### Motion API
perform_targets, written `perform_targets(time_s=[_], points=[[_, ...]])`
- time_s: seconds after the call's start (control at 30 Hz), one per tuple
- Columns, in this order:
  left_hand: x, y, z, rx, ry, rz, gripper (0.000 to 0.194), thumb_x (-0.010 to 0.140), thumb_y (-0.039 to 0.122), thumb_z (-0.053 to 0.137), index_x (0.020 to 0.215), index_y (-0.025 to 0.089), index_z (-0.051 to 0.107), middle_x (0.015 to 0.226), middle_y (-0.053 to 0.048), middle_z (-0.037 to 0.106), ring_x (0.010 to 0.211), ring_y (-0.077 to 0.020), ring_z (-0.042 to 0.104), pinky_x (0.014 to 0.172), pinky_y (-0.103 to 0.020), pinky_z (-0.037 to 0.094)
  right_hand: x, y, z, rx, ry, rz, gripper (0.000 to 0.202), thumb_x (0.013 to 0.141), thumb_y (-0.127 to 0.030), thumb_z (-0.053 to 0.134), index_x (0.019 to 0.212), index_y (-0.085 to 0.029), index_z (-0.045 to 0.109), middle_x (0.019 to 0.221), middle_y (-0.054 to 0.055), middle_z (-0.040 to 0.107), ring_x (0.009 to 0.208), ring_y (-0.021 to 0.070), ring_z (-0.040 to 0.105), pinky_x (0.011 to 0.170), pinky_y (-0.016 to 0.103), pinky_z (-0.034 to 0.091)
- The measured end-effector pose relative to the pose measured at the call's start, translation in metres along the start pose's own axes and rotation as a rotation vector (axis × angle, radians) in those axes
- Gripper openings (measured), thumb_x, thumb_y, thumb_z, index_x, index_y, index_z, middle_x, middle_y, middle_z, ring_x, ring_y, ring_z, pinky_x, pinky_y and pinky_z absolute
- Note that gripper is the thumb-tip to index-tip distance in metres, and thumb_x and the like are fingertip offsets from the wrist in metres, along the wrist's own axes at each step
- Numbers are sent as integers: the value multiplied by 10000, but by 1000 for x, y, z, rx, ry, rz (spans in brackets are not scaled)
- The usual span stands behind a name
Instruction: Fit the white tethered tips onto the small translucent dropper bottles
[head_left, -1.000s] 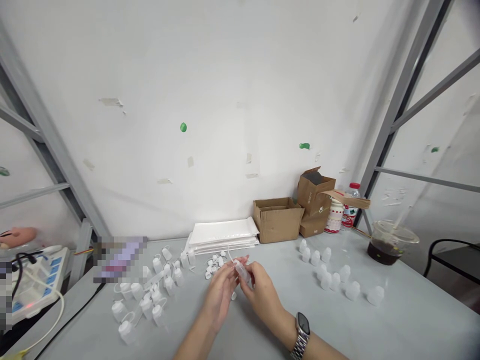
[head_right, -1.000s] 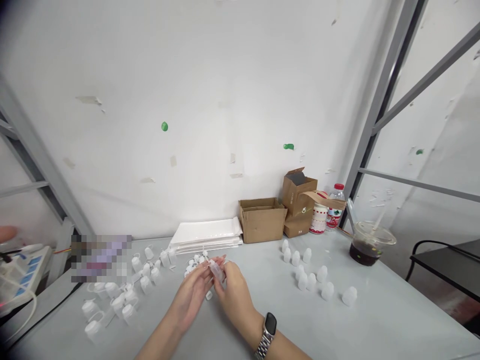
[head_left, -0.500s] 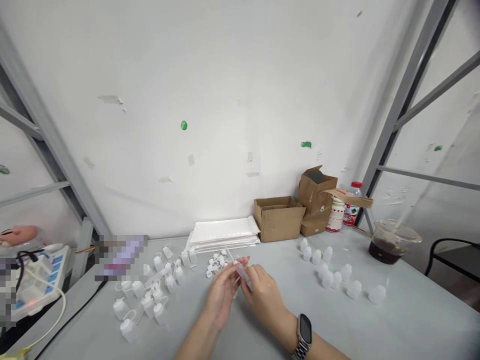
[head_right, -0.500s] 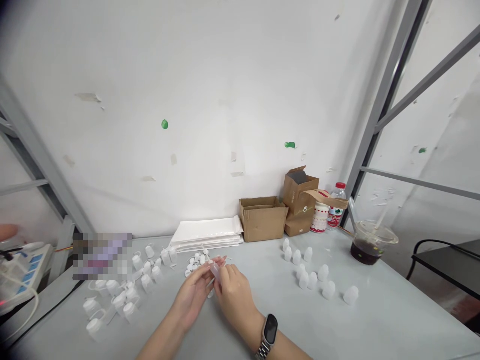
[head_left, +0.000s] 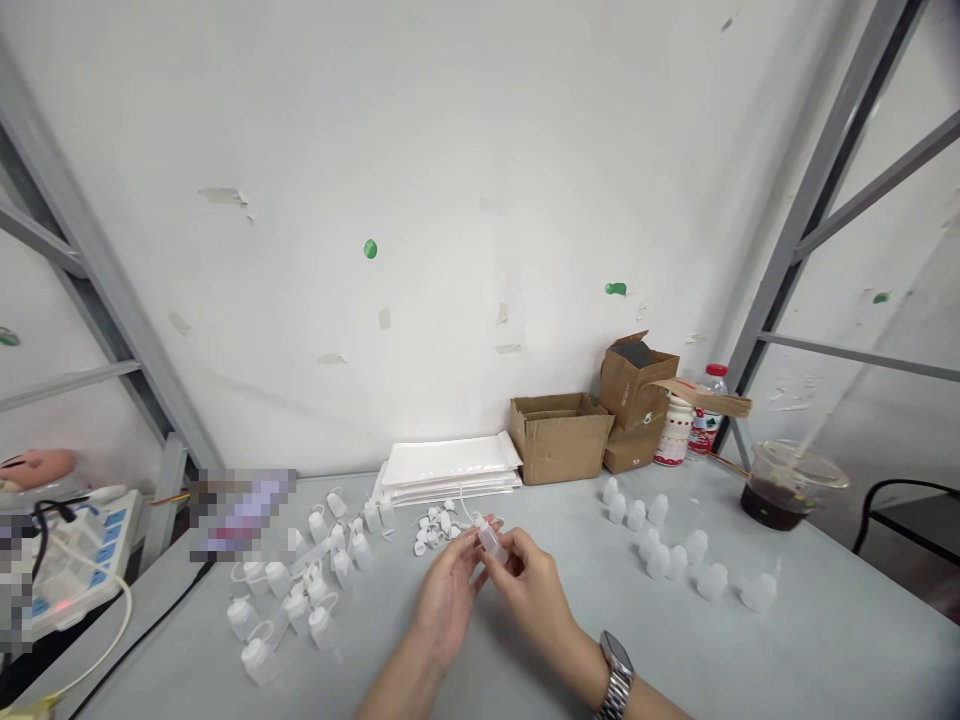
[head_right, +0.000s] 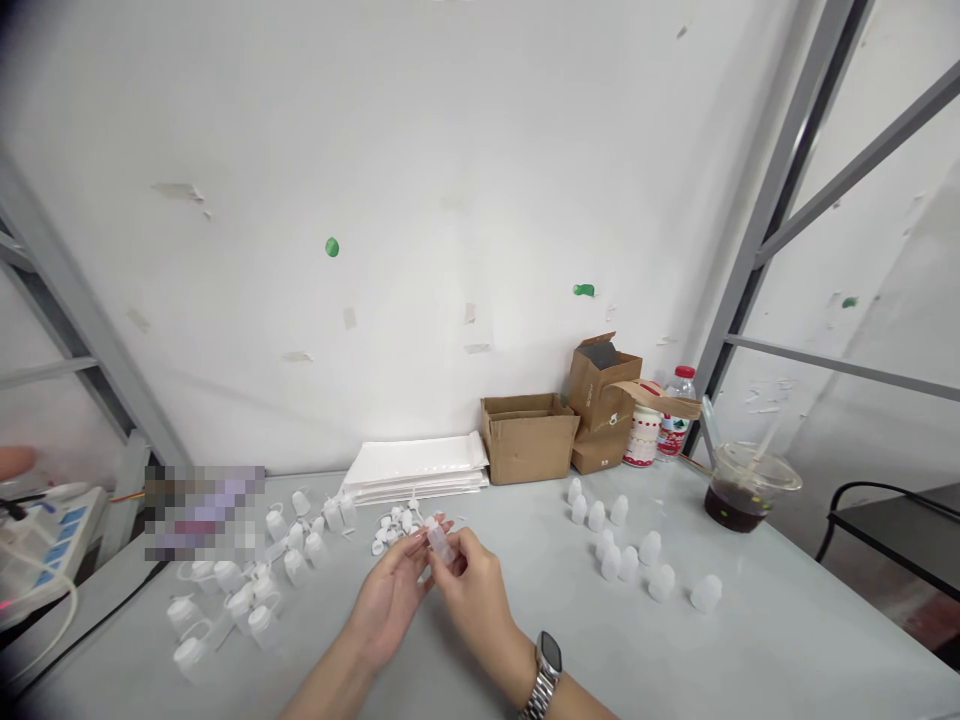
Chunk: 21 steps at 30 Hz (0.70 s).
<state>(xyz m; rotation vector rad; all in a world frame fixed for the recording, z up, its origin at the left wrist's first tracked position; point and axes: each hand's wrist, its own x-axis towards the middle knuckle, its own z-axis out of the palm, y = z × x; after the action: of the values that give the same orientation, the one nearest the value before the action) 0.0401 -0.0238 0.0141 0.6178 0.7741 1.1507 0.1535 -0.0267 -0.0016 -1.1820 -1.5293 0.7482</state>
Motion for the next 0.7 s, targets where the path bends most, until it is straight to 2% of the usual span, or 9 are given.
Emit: perform_targets(time_s=[0.2,0.4,0.57,0.7], points=[[0,1,2,-16,63,5,340,677,321,553,975,180,635,1109,-71,627,1133,-242,469,816,-311,386,5,-5,1,333,-66,187,305,684,-457,643,688,-167,546,571,-20,565,481,97,463,465,215,373],[2,2,1,5,66,-9,325,678,334,535,942,175,638,973,-60,659,1020,-222,521,765,-297,374,9,-6,1,442,-142,269,376,634,-506,673,653,-163,520,477,-34,558,335,43,339,347,184,240],[4,2,1,23,68,52,236,658,322,552,812,170,647,971,-60,656,1034,-229,511,812,-312,369,10,-5,1,590,-199,287,369,618,-482,698,647,-164,514,470,-46,553,326,38,350,344,183,241],[4,2,1,90,43,99,243,665,346,571,795,162,662,975,-69,661,1062,-240,501,887,-335,344,10,-8,-2,736,-257,350,318,644,-409,699,608,-164,500,451,-54,530,313,31,333,336,184,217]])
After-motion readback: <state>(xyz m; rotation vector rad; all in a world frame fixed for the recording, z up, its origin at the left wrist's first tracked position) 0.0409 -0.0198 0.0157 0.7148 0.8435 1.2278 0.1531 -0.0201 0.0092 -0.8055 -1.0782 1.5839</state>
